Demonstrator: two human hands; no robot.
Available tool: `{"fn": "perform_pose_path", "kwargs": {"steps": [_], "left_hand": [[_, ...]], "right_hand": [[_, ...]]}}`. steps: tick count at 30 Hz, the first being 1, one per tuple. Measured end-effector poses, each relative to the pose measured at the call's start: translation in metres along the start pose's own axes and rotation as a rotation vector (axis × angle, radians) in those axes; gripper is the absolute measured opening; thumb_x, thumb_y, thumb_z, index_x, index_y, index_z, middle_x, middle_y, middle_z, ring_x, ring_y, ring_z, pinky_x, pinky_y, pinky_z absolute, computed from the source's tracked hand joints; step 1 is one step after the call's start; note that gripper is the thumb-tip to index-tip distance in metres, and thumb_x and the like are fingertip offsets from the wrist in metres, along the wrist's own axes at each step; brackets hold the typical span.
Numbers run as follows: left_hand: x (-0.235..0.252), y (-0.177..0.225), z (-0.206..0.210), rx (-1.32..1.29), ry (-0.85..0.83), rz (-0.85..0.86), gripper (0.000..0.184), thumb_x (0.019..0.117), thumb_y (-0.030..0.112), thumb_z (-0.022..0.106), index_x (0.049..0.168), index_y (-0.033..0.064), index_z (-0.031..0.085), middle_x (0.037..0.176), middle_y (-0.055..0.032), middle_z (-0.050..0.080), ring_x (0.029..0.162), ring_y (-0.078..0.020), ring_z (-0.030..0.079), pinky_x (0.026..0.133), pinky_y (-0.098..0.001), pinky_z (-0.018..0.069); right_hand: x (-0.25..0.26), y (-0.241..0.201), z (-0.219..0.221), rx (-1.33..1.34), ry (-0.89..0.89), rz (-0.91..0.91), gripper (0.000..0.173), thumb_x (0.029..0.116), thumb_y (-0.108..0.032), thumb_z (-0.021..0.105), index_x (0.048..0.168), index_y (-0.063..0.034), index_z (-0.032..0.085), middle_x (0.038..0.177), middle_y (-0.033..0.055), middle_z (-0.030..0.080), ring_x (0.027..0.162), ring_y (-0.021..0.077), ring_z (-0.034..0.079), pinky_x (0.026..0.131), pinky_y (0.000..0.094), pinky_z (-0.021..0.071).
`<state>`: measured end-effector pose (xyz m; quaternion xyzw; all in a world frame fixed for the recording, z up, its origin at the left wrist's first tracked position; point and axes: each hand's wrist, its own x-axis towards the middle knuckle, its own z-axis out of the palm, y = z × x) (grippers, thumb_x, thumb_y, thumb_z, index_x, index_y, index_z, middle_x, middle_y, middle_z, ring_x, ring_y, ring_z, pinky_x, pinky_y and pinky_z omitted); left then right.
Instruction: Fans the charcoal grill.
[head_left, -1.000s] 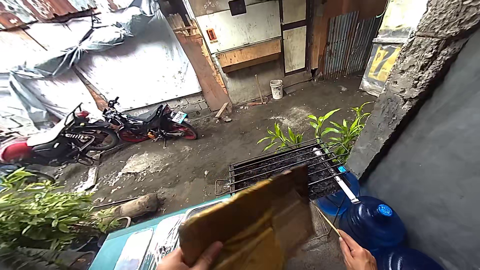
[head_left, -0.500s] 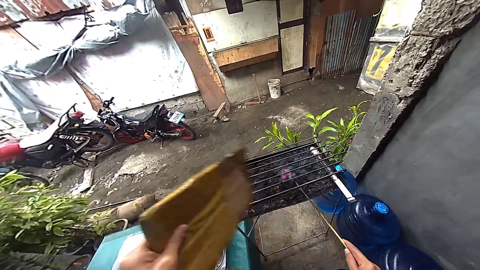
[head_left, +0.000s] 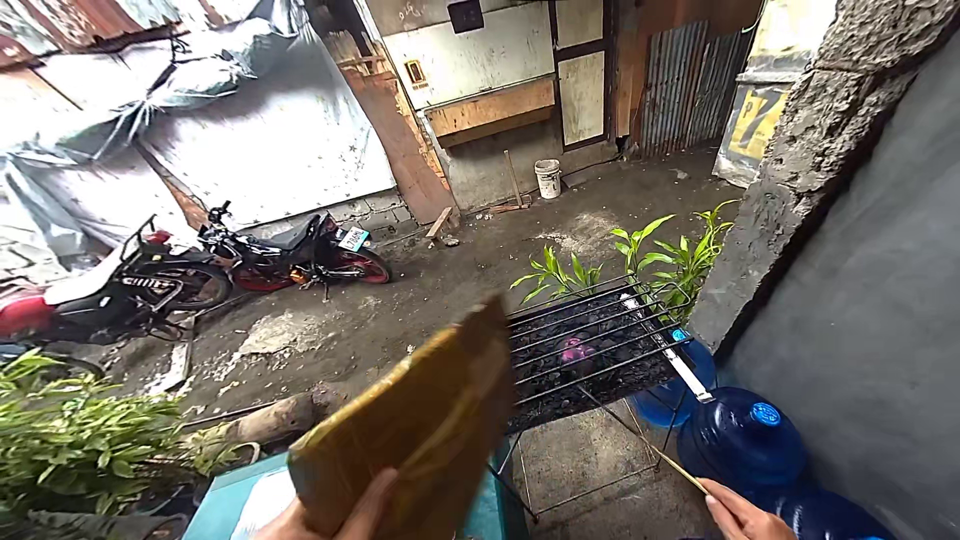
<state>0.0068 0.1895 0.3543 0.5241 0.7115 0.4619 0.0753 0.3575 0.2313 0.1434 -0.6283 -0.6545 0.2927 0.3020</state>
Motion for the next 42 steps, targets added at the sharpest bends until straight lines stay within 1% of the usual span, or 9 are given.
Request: {"fn": "perform_pose_path", "kwargs": {"steps": [3,9,14,20,25,29,32,38,42], "left_hand": [[-0.006,-0.001,0.005,-0.282,-0.172,-0.099,0.021,0.0848,-0.009,0.068,0.101,0.0036,0.064,0.085,0.0127,0.075,0.082,0.0032,0.071,0.080,-0.0232,0.0625],[0.017,-0.002,0.018,0.223,0.099,0.012,0.026,0.0919,0.009,0.068,0.103,-0.0141,0.067,0.087,-0.0196,0.072,0.080,-0.0138,0.070,0.077,-0.0342,0.0564],[-0.001,0.010,0.006,-0.161,-0.251,-0.025,0.015,0.0860,-0.004,0.070,0.100,-0.0020,0.067,0.088,0.0084,0.075,0.084,0.0048,0.070,0.081,-0.0215,0.0612],[0.016,0.001,0.012,0.225,0.044,0.022,0.025,0.0918,0.010,0.068,0.103,-0.0132,0.068,0.088,-0.0190,0.072,0.080,-0.0125,0.070,0.078,-0.0342,0.0573],[0.000,0.011,0.000,-0.168,-0.289,-0.045,0.014,0.0861,-0.004,0.070,0.099,0.0003,0.067,0.087,0.0096,0.075,0.083,0.0043,0.071,0.081,-0.0223,0.0618],[0.014,-0.005,0.019,0.125,-0.029,-0.099,0.021,0.0923,0.011,0.068,0.105,-0.0057,0.068,0.088,-0.0078,0.072,0.081,-0.0079,0.070,0.077,-0.0306,0.0597],[0.020,-0.004,0.005,0.400,0.156,-0.011,0.031,0.0959,0.013,0.064,0.107,-0.0163,0.066,0.093,-0.0327,0.069,0.087,-0.0405,0.071,0.082,-0.0595,0.0525],[0.004,0.010,0.010,-0.105,-0.144,-0.113,0.017,0.0871,-0.001,0.070,0.104,-0.0024,0.065,0.087,0.0055,0.073,0.081,0.0049,0.069,0.077,-0.0190,0.0606],[0.011,-0.005,-0.005,0.197,0.113,-0.100,0.028,0.0920,0.009,0.068,0.108,-0.0135,0.065,0.092,-0.0163,0.071,0.084,-0.0076,0.068,0.080,-0.0297,0.0567]], "right_hand": [[0.014,0.006,-0.008,-0.046,-0.055,0.011,0.031,0.0992,-0.012,0.053,0.117,-0.0012,0.076,0.101,0.0214,0.077,0.092,0.0429,0.074,0.081,0.0675,0.0521],[0.081,0.038,-0.025,-0.108,0.003,-0.030,0.030,0.1009,-0.017,0.053,0.116,-0.0080,0.078,0.103,0.0190,0.077,0.098,0.0416,0.073,0.084,0.0693,0.0500],[0.111,0.046,-0.065,-0.164,-0.184,-0.028,0.026,0.1012,-0.013,0.056,0.114,-0.0068,0.078,0.113,0.0189,0.074,0.110,0.0394,0.069,0.095,0.0658,0.0474],[0.151,0.062,-0.064,-0.103,-0.159,0.040,0.024,0.1025,-0.011,0.057,0.113,-0.0098,0.079,0.114,0.0152,0.075,0.112,0.0351,0.068,0.098,0.0636,0.0463],[0.132,0.072,-0.056,-0.059,-0.181,0.032,0.025,0.1007,-0.013,0.057,0.112,-0.0077,0.079,0.113,0.0160,0.075,0.111,0.0349,0.068,0.099,0.0622,0.0466],[0.131,0.079,-0.047,-0.046,-0.109,0.092,0.026,0.1006,-0.014,0.056,0.112,-0.0098,0.079,0.113,0.0153,0.075,0.112,0.0343,0.068,0.098,0.0620,0.0458],[0.106,0.076,-0.053,-0.015,-0.055,0.042,0.027,0.0983,-0.015,0.056,0.110,-0.0073,0.079,0.108,0.0170,0.076,0.106,0.0355,0.070,0.093,0.0646,0.0474],[0.080,0.047,0.002,0.096,-0.042,0.043,0.029,0.1000,-0.015,0.055,0.114,-0.0031,0.077,0.109,0.0186,0.075,0.104,0.0349,0.071,0.094,0.0612,0.0498],[0.065,0.050,0.008,0.110,-0.022,0.059,0.030,0.0994,-0.015,0.054,0.115,-0.0019,0.076,0.106,0.0196,0.076,0.101,0.0352,0.071,0.091,0.0613,0.0501]]}}
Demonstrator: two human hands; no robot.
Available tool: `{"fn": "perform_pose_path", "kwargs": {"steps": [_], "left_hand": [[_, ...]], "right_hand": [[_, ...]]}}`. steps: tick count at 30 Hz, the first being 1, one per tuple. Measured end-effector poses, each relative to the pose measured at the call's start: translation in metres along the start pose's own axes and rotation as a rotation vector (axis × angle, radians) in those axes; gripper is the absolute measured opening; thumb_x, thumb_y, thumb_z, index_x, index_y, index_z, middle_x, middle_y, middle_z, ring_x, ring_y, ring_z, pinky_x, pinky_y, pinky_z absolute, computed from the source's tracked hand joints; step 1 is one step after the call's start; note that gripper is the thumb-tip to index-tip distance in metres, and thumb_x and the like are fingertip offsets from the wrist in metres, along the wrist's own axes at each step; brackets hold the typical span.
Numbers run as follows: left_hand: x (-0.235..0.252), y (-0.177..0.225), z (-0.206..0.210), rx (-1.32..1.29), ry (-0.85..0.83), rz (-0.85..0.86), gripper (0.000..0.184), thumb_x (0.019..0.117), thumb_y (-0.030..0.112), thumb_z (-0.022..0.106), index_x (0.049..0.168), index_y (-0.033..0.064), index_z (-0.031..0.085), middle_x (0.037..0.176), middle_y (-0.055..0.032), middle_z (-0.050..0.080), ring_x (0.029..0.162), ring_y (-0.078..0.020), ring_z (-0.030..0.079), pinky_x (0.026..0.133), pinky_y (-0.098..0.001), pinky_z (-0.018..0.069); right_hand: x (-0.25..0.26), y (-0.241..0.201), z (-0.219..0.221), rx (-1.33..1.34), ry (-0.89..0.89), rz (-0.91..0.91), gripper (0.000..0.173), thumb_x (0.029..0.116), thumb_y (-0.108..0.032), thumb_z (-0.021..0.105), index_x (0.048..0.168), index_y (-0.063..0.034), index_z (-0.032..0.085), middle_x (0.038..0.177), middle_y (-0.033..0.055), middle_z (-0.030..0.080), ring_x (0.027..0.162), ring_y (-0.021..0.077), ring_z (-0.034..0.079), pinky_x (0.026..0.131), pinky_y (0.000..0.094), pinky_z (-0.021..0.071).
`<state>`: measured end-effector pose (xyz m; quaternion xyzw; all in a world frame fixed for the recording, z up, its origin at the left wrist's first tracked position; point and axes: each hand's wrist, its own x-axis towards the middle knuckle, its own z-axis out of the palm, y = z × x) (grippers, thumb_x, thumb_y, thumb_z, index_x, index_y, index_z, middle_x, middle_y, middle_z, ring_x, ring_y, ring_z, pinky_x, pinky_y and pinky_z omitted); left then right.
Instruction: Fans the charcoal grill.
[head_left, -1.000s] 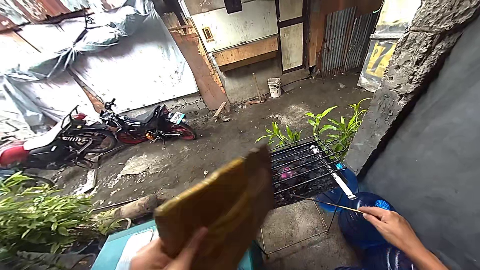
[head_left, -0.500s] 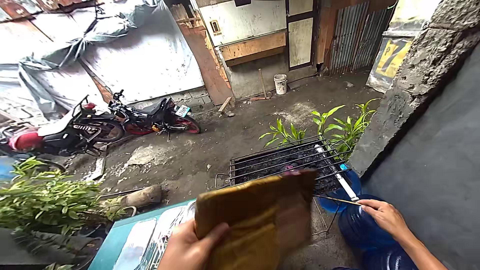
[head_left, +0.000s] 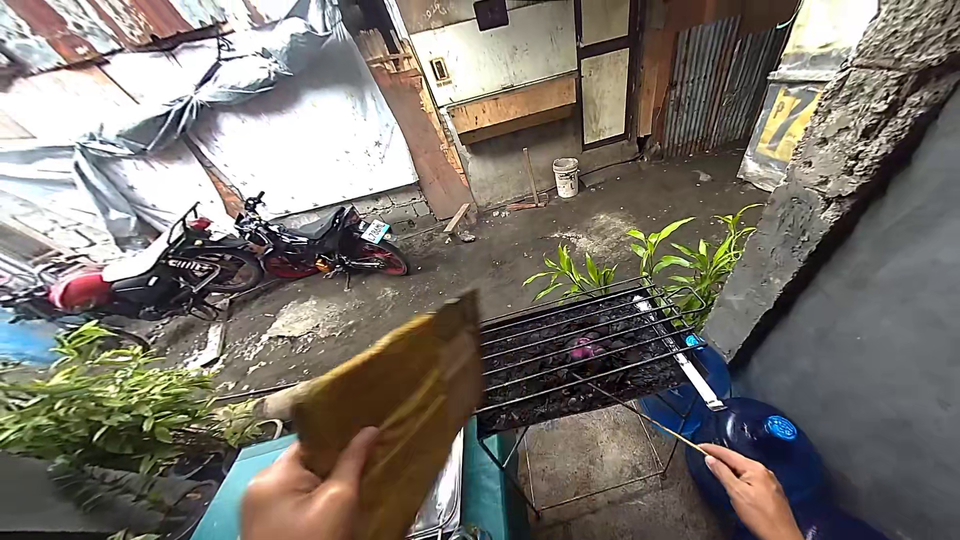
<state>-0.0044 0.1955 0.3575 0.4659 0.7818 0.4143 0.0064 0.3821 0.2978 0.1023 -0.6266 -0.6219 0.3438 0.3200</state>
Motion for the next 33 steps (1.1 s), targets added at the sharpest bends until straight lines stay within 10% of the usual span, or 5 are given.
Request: {"fn": "perform_pose_path", "kwargs": {"steps": [15,20,26,30,33], "left_hand": [[-0.024,0.007,-0.010,0.003,-0.117,0.075,0.026,0.0921,0.007,0.068,0.105,-0.0157,0.066,0.090,-0.0191,0.072,0.083,-0.0123,0.070,0.080,-0.0337,0.0578],[-0.025,0.002,0.000,-0.407,-0.365,-0.037,0.017,0.0859,-0.007,0.067,0.102,-0.0003,0.065,0.085,0.0067,0.075,0.080,0.0012,0.072,0.078,-0.0234,0.0626],[0.002,-0.005,0.000,0.317,0.070,-0.068,0.039,0.1009,0.014,0.057,0.120,-0.0196,0.060,0.107,-0.0434,0.064,0.104,-0.0600,0.063,0.093,-0.0720,0.0444],[-0.035,0.023,0.030,-0.312,-0.276,0.042,0.016,0.0886,0.000,0.070,0.103,-0.0064,0.067,0.089,-0.0021,0.074,0.084,-0.0032,0.072,0.081,-0.0243,0.0613],[-0.013,0.004,0.027,-0.267,-0.133,-0.048,0.023,0.0898,0.005,0.070,0.109,-0.0063,0.064,0.091,-0.0031,0.072,0.085,-0.0054,0.071,0.080,-0.0275,0.0616]], "right_hand": [[-0.012,-0.004,0.019,0.042,0.097,0.058,0.030,0.1003,-0.012,0.053,0.115,0.0018,0.075,0.104,0.0227,0.075,0.100,0.0383,0.071,0.090,0.0622,0.0490],[-0.025,-0.014,0.011,-0.011,0.047,0.053,0.031,0.1001,-0.011,0.052,0.115,0.0013,0.075,0.104,0.0232,0.075,0.099,0.0395,0.071,0.090,0.0628,0.0494],[-0.055,-0.005,-0.014,-0.011,0.100,0.043,0.030,0.0996,-0.007,0.052,0.116,0.0060,0.073,0.103,0.0255,0.074,0.097,0.0377,0.072,0.090,0.0573,0.0517],[-0.062,-0.004,-0.013,0.024,0.076,0.105,0.031,0.1003,-0.007,0.051,0.118,0.0079,0.071,0.106,0.0274,0.073,0.100,0.0382,0.071,0.093,0.0573,0.0506],[-0.065,-0.004,-0.015,0.029,0.119,0.093,0.030,0.0999,-0.005,0.052,0.116,0.0088,0.072,0.105,0.0269,0.073,0.099,0.0346,0.071,0.093,0.0521,0.0521]]}}
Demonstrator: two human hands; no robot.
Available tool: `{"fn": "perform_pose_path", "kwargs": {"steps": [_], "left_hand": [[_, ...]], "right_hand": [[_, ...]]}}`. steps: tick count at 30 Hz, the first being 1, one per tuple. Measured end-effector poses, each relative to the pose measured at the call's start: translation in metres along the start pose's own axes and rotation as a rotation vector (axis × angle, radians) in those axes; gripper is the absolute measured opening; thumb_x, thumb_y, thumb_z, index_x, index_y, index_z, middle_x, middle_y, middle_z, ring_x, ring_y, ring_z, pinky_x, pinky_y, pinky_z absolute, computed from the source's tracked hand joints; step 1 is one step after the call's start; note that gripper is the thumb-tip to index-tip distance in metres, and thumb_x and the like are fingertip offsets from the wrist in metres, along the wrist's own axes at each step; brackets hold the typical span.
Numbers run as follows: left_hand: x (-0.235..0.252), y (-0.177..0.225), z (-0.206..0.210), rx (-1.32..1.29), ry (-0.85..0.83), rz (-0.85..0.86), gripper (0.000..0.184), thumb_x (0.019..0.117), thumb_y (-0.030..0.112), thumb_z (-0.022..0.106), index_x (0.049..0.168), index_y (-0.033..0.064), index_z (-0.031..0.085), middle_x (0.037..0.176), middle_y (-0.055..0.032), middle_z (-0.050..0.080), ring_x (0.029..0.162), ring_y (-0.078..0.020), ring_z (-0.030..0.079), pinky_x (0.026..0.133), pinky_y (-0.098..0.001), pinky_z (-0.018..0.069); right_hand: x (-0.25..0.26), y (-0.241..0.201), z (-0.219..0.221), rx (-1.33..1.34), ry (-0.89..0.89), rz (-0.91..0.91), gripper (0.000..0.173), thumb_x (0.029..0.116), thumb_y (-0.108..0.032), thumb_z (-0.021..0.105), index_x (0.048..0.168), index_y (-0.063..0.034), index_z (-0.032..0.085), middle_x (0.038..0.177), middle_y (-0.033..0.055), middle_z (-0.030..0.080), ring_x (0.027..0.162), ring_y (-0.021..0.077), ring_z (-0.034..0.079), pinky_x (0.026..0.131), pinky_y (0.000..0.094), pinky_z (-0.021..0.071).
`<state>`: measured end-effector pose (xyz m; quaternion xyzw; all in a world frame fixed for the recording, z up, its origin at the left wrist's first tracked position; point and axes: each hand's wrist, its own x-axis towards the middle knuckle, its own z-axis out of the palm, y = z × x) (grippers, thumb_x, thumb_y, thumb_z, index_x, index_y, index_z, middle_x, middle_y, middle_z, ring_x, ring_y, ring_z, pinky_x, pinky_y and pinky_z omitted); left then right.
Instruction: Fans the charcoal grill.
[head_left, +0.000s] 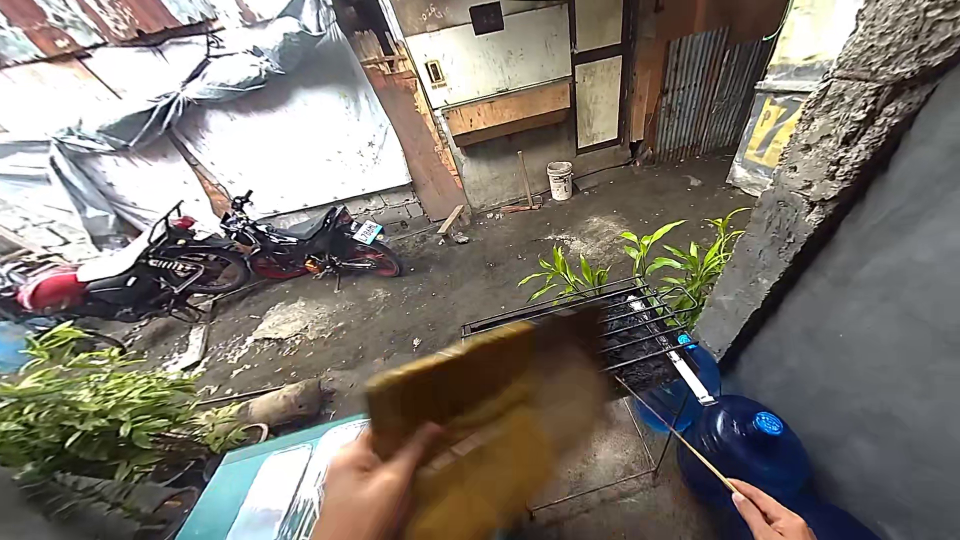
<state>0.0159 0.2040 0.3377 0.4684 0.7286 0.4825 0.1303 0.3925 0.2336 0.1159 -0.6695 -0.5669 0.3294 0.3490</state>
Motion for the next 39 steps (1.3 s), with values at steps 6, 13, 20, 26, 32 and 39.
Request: {"fn": "perform_pose_path", "kwargs": {"steps": [6,13,20,26,32,39], "left_hand": [[-0.012,0.019,0.005,0.325,0.028,0.127,0.026,0.0942,0.010,0.067,0.106,-0.0133,0.068,0.087,-0.0192,0.072,0.081,-0.0249,0.072,0.078,-0.0433,0.0589],[0.012,-0.001,-0.015,0.393,0.273,0.104,0.034,0.0953,0.011,0.064,0.112,-0.0191,0.063,0.100,-0.0327,0.069,0.094,-0.0350,0.070,0.088,-0.0512,0.0533],[-0.007,0.007,-0.014,-0.170,-0.096,-0.007,0.023,0.0834,-0.010,0.068,0.103,0.0002,0.062,0.086,0.0108,0.074,0.082,0.0049,0.070,0.080,-0.0207,0.0615],[0.002,0.002,-0.015,0.419,0.186,0.127,0.030,0.0936,0.008,0.065,0.108,-0.0181,0.066,0.094,-0.0296,0.071,0.088,-0.0312,0.072,0.084,-0.0478,0.0551],[-0.001,0.004,-0.026,-0.141,0.043,0.028,0.024,0.0833,-0.010,0.067,0.104,0.0011,0.060,0.086,0.0124,0.072,0.081,0.0064,0.069,0.079,-0.0192,0.0613],[-0.018,0.015,-0.001,0.031,-0.093,0.078,0.014,0.0861,-0.001,0.070,0.099,-0.0064,0.067,0.085,0.0000,0.073,0.080,0.0008,0.070,0.078,-0.0211,0.0602]], "right_hand": [[-0.006,-0.002,0.007,-0.041,0.044,0.002,0.034,0.1023,-0.009,0.048,0.120,0.0110,0.069,0.106,0.0295,0.072,0.098,0.0393,0.071,0.091,0.0559,0.0518],[-0.028,-0.038,0.054,-0.047,0.035,-0.036,0.034,0.1007,-0.006,0.049,0.123,0.0120,0.067,0.104,0.0306,0.073,0.095,0.0455,0.072,0.089,0.0617,0.0531],[-0.029,-0.052,0.025,-0.145,0.088,-0.095,0.033,0.1002,-0.007,0.048,0.117,0.0118,0.070,0.100,0.0298,0.073,0.091,0.0450,0.073,0.084,0.0612,0.0545],[-0.014,-0.064,0.019,-0.209,0.016,-0.093,0.033,0.0991,-0.007,0.050,0.118,0.0087,0.071,0.099,0.0290,0.074,0.090,0.0481,0.072,0.081,0.0668,0.0528],[-0.016,-0.060,0.020,-0.151,0.059,-0.152,0.031,0.0977,-0.005,0.051,0.115,0.0096,0.072,0.097,0.0283,0.074,0.086,0.0447,0.073,0.080,0.0632,0.0545],[-0.009,-0.060,0.031,-0.108,0.040,-0.116,0.032,0.0992,-0.006,0.051,0.117,0.0086,0.072,0.101,0.0282,0.074,0.091,0.0451,0.073,0.084,0.0642,0.0534]]}}
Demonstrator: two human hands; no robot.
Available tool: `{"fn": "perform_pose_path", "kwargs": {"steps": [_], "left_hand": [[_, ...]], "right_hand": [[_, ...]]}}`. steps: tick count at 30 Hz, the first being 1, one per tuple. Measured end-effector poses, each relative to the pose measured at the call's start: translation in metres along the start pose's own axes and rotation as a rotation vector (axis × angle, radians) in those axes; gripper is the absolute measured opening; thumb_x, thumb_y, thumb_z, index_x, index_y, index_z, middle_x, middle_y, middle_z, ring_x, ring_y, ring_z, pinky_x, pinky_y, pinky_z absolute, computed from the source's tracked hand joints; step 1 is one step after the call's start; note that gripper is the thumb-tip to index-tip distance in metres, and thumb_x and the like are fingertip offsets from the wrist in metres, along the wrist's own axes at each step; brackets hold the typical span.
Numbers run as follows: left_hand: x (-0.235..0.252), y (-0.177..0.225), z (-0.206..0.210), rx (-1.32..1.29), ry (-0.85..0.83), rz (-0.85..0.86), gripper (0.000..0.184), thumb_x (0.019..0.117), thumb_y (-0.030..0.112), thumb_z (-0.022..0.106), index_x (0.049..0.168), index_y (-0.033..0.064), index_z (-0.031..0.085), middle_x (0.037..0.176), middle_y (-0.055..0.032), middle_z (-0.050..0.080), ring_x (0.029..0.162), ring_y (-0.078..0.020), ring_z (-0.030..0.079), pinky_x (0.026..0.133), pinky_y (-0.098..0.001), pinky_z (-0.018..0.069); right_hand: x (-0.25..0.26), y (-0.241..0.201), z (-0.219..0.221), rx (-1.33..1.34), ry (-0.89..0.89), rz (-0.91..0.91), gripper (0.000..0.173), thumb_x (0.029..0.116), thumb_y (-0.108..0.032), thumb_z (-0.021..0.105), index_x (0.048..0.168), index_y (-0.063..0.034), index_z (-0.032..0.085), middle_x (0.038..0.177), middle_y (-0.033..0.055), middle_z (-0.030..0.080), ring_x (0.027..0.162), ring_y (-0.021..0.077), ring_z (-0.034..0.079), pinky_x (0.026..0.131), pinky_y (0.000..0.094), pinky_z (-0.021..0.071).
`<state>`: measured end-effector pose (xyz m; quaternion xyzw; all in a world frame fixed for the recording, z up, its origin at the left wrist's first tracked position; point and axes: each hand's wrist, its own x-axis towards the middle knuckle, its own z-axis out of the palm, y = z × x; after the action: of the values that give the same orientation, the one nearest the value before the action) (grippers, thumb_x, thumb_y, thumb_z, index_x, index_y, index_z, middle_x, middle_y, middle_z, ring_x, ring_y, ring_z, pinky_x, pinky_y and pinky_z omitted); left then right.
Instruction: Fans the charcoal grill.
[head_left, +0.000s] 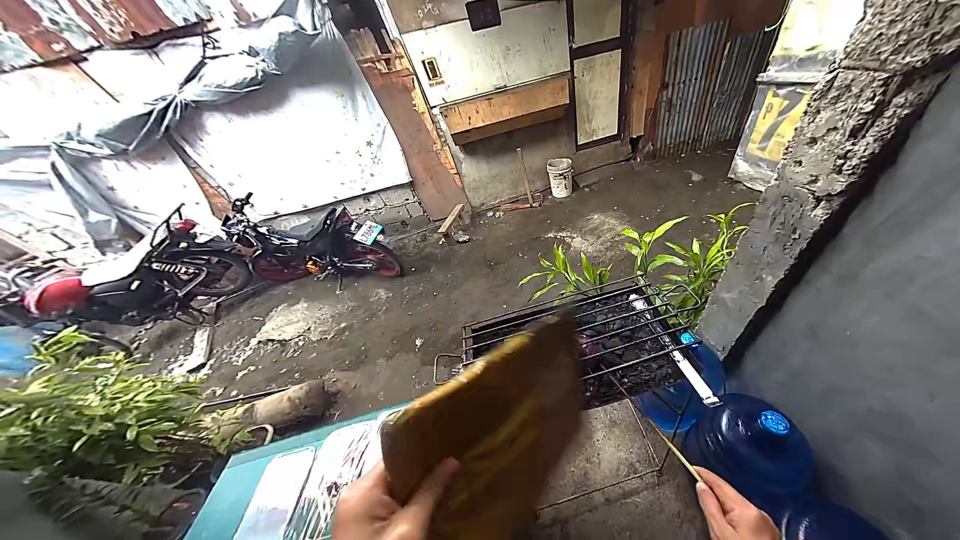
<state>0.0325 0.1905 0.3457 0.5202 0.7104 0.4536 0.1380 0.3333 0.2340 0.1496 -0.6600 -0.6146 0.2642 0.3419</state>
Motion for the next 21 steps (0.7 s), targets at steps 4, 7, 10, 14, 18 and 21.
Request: {"fn": "perform_pose_path", "kwargs": {"steps": [4,7,10,14,18,21], "left_hand": [[0.010,-0.011,-0.019,-0.170,0.114,-0.069,0.022,0.0852,-0.009,0.067,0.104,-0.0011,0.061,0.085,0.0105,0.072,0.081,0.0055,0.070,0.078,-0.0200,0.0615],[0.017,-0.021,-0.024,0.214,0.289,-0.011,0.027,0.0901,0.006,0.069,0.106,-0.0160,0.063,0.091,-0.0149,0.069,0.083,-0.0037,0.066,0.079,-0.0245,0.0551],[0.006,-0.007,-0.013,0.151,0.152,0.010,0.023,0.0898,0.003,0.069,0.104,-0.0145,0.064,0.089,-0.0097,0.071,0.083,0.0012,0.067,0.080,-0.0204,0.0567],[0.000,-0.006,-0.006,-0.161,0.013,-0.083,0.019,0.0838,-0.008,0.069,0.101,-0.0021,0.063,0.082,0.0094,0.072,0.079,0.0050,0.070,0.078,-0.0201,0.0610],[0.009,-0.015,-0.021,0.110,0.229,-0.022,0.024,0.0894,0.002,0.069,0.105,-0.0143,0.061,0.089,-0.0046,0.069,0.082,0.0078,0.065,0.079,-0.0154,0.0556],[0.006,-0.015,-0.027,0.163,0.225,-0.013,0.023,0.0895,0.004,0.069,0.103,-0.0140,0.063,0.087,-0.0060,0.070,0.081,0.0069,0.065,0.078,-0.0163,0.0550]], "right_hand": [[-0.005,0.000,-0.015,0.003,-0.002,-0.062,0.031,0.0993,-0.006,0.050,0.114,0.0094,0.072,0.099,0.0273,0.075,0.090,0.0419,0.074,0.083,0.0595,0.0556],[-0.008,0.010,-0.013,0.020,-0.028,-0.064,0.031,0.0993,-0.006,0.051,0.116,0.0090,0.072,0.101,0.0264,0.075,0.091,0.0409,0.074,0.084,0.0585,0.0556],[-0.002,0.014,0.010,0.048,-0.050,-0.045,0.031,0.0998,-0.005,0.052,0.120,0.0076,0.071,0.105,0.0263,0.075,0.095,0.0428,0.074,0.086,0.0614,0.0548],[0.009,0.010,0.033,-0.012,-0.021,0.002,0.032,0.0999,-0.007,0.051,0.121,0.0059,0.072,0.101,0.0271,0.075,0.092,0.0467,0.073,0.082,0.0661,0.0528],[0.000,0.012,0.015,-0.047,-0.004,-0.007,0.032,0.0993,-0.005,0.050,0.118,0.0080,0.072,0.100,0.0291,0.074,0.090,0.0482,0.073,0.082,0.0668,0.0531],[-0.011,0.024,0.005,-0.014,-0.013,-0.069,0.032,0.1000,-0.005,0.049,0.119,0.0102,0.071,0.103,0.0281,0.074,0.092,0.0439,0.074,0.085,0.0607,0.0554]]}}
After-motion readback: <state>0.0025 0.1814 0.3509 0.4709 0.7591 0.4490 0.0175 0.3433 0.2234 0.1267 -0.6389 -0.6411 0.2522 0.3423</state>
